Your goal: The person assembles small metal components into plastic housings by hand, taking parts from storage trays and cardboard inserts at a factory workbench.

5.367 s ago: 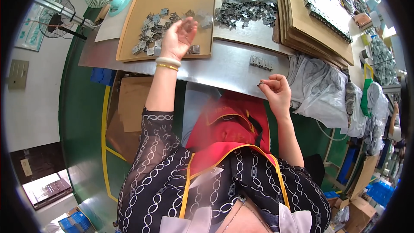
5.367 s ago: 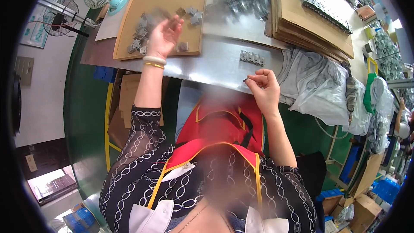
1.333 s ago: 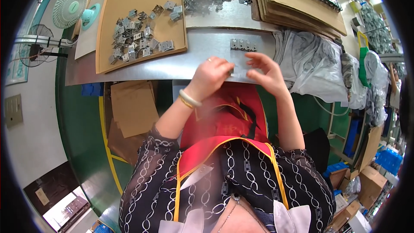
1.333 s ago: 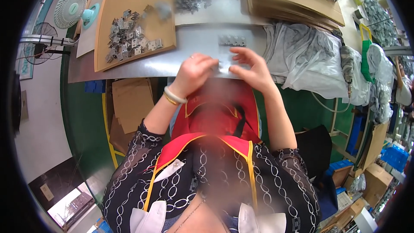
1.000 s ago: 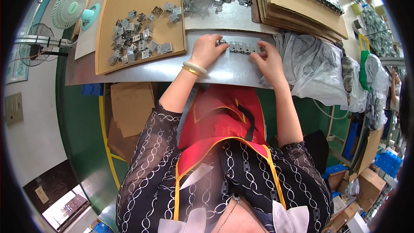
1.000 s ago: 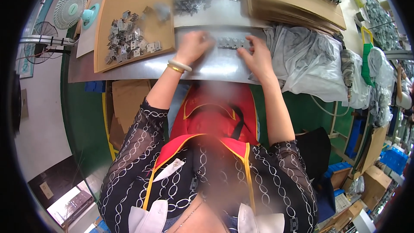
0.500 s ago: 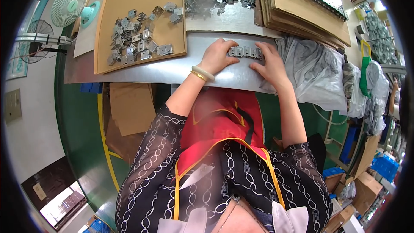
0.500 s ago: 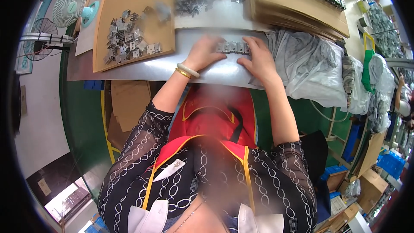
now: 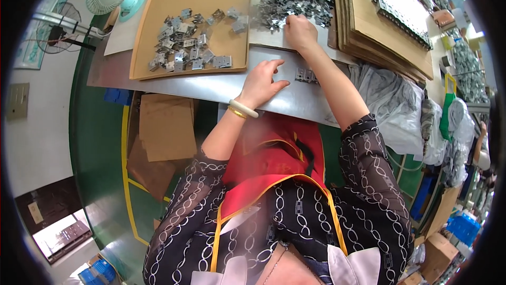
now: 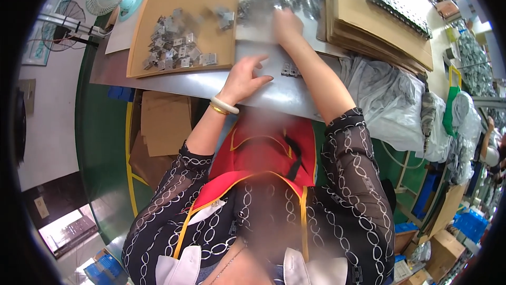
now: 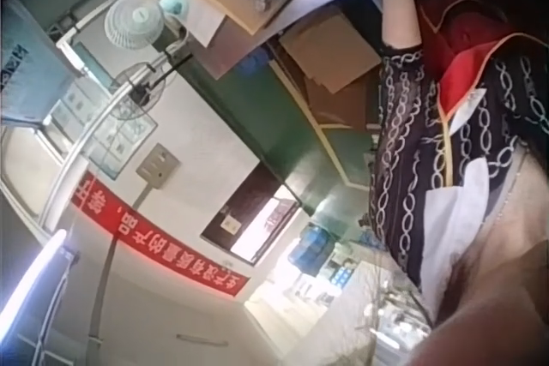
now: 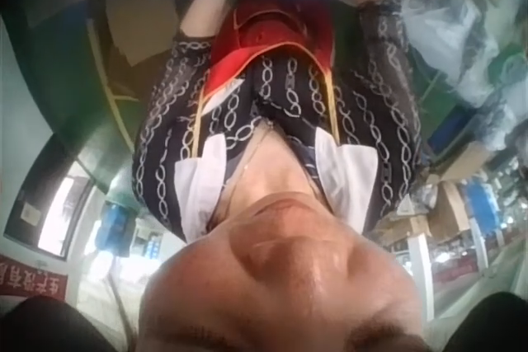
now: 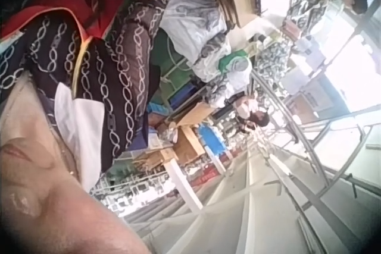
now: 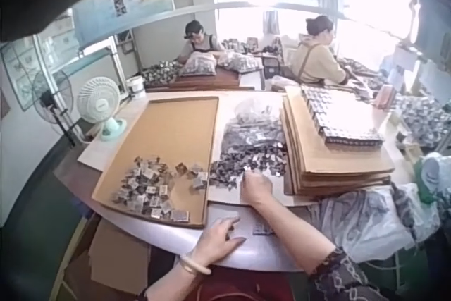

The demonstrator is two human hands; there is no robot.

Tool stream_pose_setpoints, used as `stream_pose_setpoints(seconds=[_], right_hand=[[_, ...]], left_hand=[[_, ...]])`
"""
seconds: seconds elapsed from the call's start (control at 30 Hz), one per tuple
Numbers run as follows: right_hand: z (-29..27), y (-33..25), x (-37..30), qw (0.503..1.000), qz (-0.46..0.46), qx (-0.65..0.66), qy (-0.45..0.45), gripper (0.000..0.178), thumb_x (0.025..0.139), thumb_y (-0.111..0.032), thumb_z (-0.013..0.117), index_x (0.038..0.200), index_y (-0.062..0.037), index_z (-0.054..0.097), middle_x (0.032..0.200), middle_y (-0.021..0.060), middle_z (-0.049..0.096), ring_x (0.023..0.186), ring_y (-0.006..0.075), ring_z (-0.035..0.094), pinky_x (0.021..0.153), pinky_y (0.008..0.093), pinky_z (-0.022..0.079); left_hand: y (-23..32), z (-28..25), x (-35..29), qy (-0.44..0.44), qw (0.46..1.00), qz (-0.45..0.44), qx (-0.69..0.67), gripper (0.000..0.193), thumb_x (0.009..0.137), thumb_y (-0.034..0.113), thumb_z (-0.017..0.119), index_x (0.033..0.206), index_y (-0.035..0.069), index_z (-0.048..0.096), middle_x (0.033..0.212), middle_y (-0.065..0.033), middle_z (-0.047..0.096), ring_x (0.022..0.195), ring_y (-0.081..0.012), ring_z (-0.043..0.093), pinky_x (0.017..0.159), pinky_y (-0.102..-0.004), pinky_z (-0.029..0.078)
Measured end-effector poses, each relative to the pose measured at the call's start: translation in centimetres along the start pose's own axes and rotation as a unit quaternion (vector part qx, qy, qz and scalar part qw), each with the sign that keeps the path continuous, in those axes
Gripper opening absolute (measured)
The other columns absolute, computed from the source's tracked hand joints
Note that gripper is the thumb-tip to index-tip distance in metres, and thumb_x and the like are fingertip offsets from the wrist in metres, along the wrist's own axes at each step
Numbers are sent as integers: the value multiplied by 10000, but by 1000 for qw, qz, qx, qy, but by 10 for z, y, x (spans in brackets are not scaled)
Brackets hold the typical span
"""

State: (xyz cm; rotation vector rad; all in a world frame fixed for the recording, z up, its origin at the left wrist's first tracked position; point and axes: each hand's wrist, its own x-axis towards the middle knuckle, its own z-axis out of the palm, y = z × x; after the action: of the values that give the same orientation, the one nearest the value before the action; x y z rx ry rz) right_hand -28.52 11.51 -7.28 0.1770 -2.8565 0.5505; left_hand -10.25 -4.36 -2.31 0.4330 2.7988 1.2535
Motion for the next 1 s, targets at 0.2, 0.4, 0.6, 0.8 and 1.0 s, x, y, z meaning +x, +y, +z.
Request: stream_pose_setpoints(seconds=[0.2, 0.4, 0.6, 0.8, 1.0], right_hand=[[-69, 10, -36, 936, 6, 297, -188, 276, 905, -174, 745, 1132, -17, 733, 900, 92, 758, 757, 155, 713, 700, 308, 567], [-146, -7, -129, 762, 68, 587, -264, 261, 896, -47, 792, 1115, 21, 667, 907, 62, 733, 762, 120, 684, 695, 257, 562], [-148, -4, -180, 689, 59, 688, -219, 155, 974, -58, 707, 1108, 19, 694, 963, 92, 733, 821, 144, 686, 741, 281, 558], [-125, -12, -213, 529, 63, 828, -175, 157, 1003, -93, 681, 1130, -1, 684, 1004, 109, 719, 859, 180, 685, 798, 312, 571], [-134, -34, -229, 641, 88, 757, -89, 134, 1038, -92, 630, 1129, -6, 676, 1041, 77, 690, 852, 132, 640, 777, 276, 536]], left_hand=[[-7, -21, -12, 108, 985, -9, -131, 504, 859, 163, 810, 1308, 11, 639, 1106, -159, 688, 828, -213, 704, 760, -338, 572], [23, -20, -15, 12, 906, -8, -423, 236, 944, 106, 761, 1139, 0, 682, 1023, -61, 717, 894, -106, 677, 759, -270, 569], [43, -16, -36, -9, 884, 14, -467, 108, 945, 67, 751, 974, -16, 689, 884, -51, 720, 803, -115, 691, 759, -263, 583], [52, -4, -54, -10, 826, 28, -563, 90, 974, 37, 701, 1015, -35, 666, 905, -86, 727, 820, -161, 718, 775, -295, 615], [58, 7, -62, 11, 773, -2, -634, 91, 984, 51, 692, 1032, -17, 655, 905, -100, 726, 798, -172, 714, 747, -296, 612]])
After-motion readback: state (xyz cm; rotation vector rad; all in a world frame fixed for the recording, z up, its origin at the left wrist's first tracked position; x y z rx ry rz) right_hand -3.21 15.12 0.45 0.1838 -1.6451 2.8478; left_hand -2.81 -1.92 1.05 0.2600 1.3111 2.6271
